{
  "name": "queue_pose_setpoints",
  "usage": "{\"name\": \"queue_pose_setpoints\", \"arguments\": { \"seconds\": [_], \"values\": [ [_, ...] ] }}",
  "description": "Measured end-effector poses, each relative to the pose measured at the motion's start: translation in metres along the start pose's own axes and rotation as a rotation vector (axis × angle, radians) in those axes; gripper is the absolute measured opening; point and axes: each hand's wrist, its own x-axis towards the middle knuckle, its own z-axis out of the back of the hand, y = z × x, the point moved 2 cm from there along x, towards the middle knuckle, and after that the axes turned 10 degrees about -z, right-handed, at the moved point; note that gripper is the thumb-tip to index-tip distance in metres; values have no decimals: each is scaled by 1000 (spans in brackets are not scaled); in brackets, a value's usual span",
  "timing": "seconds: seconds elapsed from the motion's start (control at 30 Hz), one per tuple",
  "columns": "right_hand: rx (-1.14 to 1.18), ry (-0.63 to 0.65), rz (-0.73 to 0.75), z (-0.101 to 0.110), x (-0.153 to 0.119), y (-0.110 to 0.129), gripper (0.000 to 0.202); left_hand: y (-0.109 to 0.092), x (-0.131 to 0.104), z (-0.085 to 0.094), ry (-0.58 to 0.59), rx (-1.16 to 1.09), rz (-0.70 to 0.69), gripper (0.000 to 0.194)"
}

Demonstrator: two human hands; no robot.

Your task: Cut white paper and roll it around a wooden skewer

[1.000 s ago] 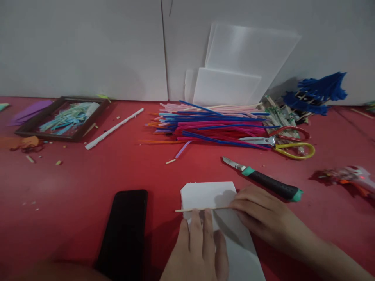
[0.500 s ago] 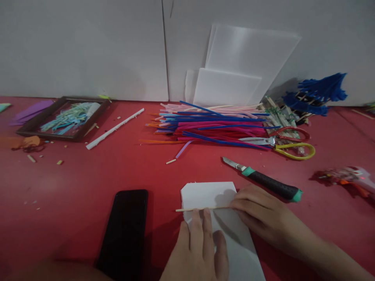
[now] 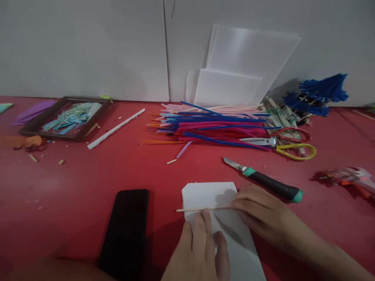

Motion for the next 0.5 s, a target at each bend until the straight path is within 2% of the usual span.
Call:
{"name": "queue_pose_setpoints", "arguments": {
  "seconds": [0.5],
  "values": [
    [40, -23, -1, 2, 3, 1, 18, 2, 1, 3, 12, 70, 9, 27]
  ]
}}
